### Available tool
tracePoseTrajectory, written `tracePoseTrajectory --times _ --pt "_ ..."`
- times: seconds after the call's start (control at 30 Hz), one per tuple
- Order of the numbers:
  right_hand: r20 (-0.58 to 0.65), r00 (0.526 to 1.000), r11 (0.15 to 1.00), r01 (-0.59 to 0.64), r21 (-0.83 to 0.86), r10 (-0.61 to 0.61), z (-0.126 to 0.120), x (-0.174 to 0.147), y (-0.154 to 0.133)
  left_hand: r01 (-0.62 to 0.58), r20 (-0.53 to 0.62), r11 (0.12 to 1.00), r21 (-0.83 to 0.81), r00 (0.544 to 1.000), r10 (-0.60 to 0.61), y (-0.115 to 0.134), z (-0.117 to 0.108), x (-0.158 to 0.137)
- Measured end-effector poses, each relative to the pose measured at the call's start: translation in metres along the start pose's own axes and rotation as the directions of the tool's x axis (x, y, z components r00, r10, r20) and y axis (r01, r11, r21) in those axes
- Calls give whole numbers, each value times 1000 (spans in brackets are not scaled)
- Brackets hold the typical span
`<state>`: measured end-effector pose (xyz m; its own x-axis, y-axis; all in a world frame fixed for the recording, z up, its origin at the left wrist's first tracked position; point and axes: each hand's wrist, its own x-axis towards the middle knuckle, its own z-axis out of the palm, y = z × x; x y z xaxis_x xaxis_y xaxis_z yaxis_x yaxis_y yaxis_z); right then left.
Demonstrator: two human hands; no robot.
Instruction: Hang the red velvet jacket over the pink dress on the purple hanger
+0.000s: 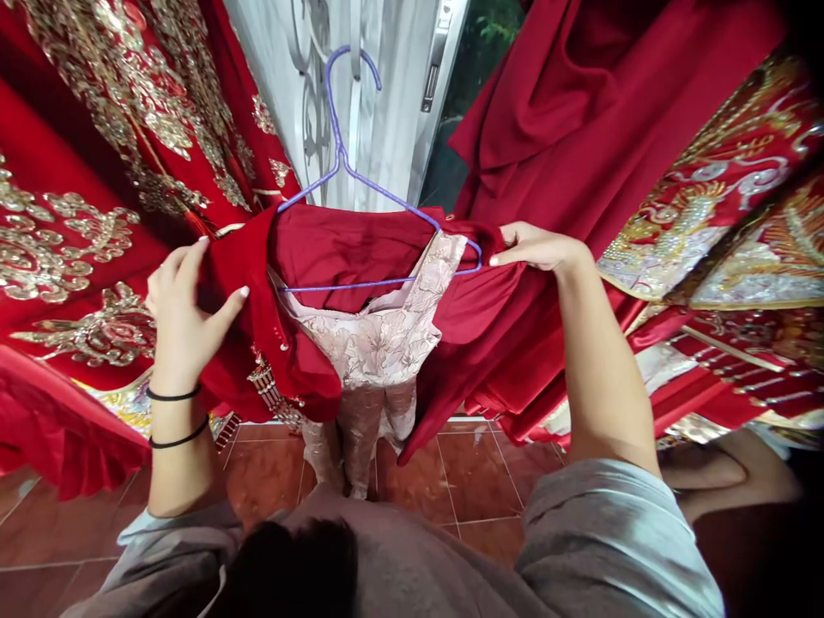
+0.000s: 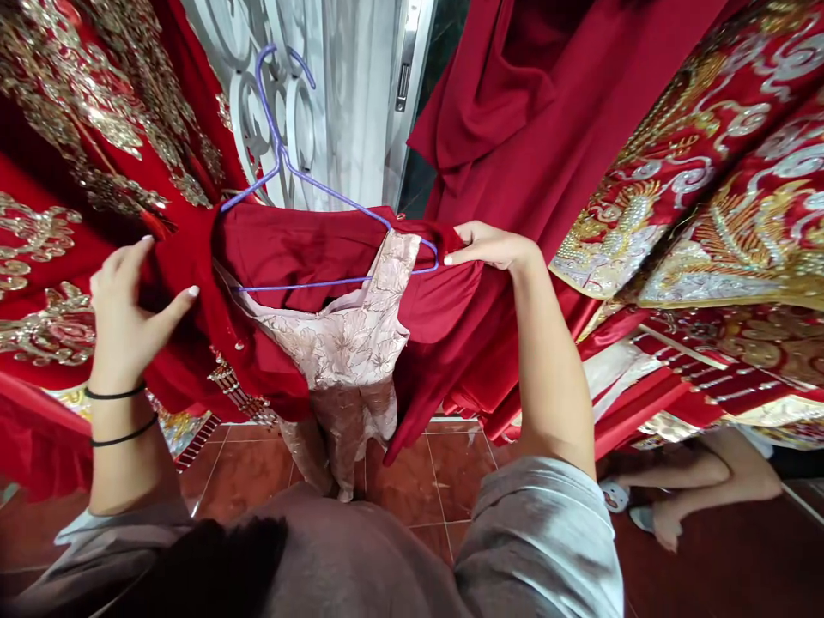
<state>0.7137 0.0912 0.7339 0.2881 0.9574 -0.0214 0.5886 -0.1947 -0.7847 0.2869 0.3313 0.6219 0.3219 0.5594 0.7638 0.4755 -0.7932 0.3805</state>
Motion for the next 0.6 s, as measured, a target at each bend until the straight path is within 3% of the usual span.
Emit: tracePoseTrajectory --times 0.03,0.07,0.1,0.13,0.17,0.2,0.23,0.27,0.3,0.33,0.37,0.4,0.43,0.47,0.5,0.53,0.57,0.6 --pt "56 998 1000 -23 -1 23 -3 -2 -1 -2 -13 1000 -2 1000 2 1 0 2" --pt "23 999 999 -24 -26 25 -5 -1 -4 -3 -21 1000 1 1000 3 2 1 3" --pt "-93 996 997 -11 -77 4 -3 1 -10 1 -24 1000 6 1000 -1 4 1 4" --pt "-270 961 989 10 -151 -51 1 4 -17 7 -24 1000 13 1000 -7 5 1 4" --pt "-480 865 970 26 -243 -144 7 8 -24 14 -21 1000 20 1000 -13 7 2 3" --pt "-670 691 938 31 -346 -271 14 12 -32 18 -16 1000 26 1000 -18 9 1 3" --pt "-787 470 896 20 -444 -400 23 16 -39 22 -10 999 29 1000 -22 10 1 2" --pt "-825 267 856 -3 -517 -498 32 20 -43 26 -5 999 33 1000 -26 11 1 1" --pt "-822 140 828 -26 -560 -552 40 22 -45 26 0 999 40 1000 -26 12 0 0" --pt "-815 112 817 -40 -575 -568 48 24 -43 25 6 998 50 1000 -25 13 0 -1" --pt "-817 182 825 -47 -563 -547 55 26 -38 22 15 998 63 1000 -23 14 0 -2" --pt "-804 344 848 -41 -528 -484 60 27 -31 20 26 997 77 999 -22 15 -1 -3" --pt "-747 544 881 -31 -472 -381 63 27 -21 19 38 996 89 999 -22 17 -1 -5" --pt "-648 714 916 -24 -400 -264 65 26 -12 21 48 995 100 999 -25 18 -2 -6" --pt "-541 825 949 -19 -314 -163 65 25 -3 25 57 994 110 998 -31 19 -2 -6" --pt "-469 879 976 -16 -219 -91 64 23 4 30 62 993 118 997 -37 20 -3 -7" --pt "-448 893 992 -12 -123 -45 61 20 8 32 67 992 125 997 -41 21 -4 -8" --pt "-490 871 999 5 -34 -21 57 16 8 31 70 991 131 997 -41 21 -4 -8"
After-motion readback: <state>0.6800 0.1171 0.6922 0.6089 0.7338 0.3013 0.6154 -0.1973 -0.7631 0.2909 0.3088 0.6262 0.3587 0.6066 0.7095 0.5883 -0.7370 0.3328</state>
